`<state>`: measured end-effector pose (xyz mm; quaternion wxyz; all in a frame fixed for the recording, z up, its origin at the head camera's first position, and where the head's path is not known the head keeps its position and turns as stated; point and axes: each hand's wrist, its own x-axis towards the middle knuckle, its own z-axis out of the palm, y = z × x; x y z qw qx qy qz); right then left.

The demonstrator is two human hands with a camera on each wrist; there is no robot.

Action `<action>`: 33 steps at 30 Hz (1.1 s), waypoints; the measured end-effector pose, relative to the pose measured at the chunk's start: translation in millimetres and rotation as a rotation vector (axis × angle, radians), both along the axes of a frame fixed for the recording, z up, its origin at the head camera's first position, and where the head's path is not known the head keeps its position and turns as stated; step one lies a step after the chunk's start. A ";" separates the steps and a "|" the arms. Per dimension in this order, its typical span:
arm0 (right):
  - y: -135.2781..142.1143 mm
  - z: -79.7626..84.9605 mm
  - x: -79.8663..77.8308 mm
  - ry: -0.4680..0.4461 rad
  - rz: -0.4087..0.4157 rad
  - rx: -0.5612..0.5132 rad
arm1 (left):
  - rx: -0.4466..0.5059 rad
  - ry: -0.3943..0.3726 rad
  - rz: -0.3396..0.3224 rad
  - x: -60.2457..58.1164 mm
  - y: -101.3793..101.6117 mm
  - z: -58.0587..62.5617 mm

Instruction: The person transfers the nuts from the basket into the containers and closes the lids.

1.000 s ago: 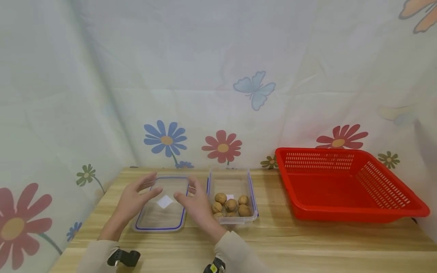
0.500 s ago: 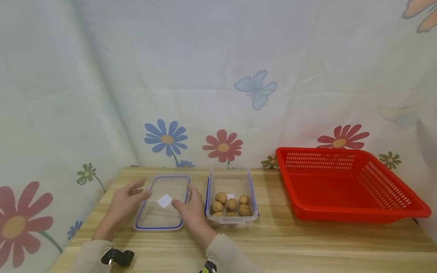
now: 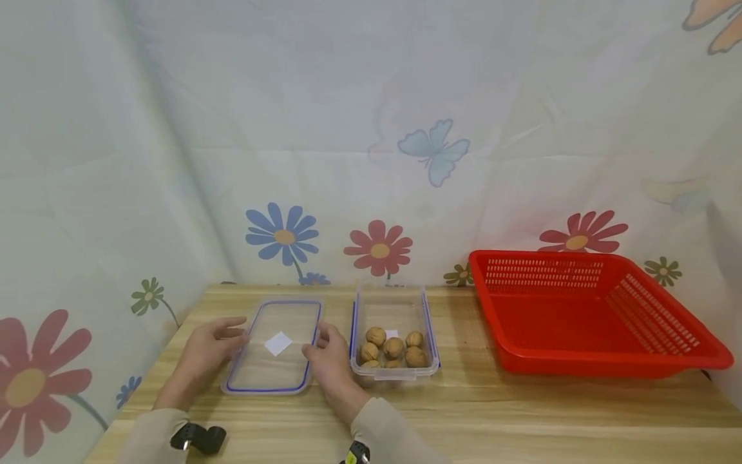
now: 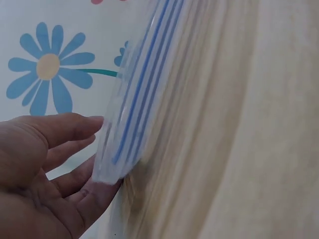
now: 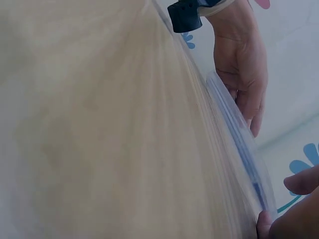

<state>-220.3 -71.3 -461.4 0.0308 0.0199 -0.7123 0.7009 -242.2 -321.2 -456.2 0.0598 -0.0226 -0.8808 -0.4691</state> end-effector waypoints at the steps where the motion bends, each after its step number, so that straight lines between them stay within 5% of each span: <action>1: -0.4 -0.6 0.5 0.004 -0.001 0.009 | -0.011 0.002 0.008 0.2 -0.5 -0.3; 10: -5.8 -3.5 4.6 0.052 -0.013 0.045 | -0.053 -0.052 0.084 -0.1 -12.6 2.9; 17: -6.2 3.4 8.3 0.048 0.031 0.025 | -0.090 -0.019 0.056 4.2 -22.7 19.0; 33: 21.0 44.7 4.6 0.131 0.114 0.055 | -0.018 0.019 0.045 15.9 -10.0 53.8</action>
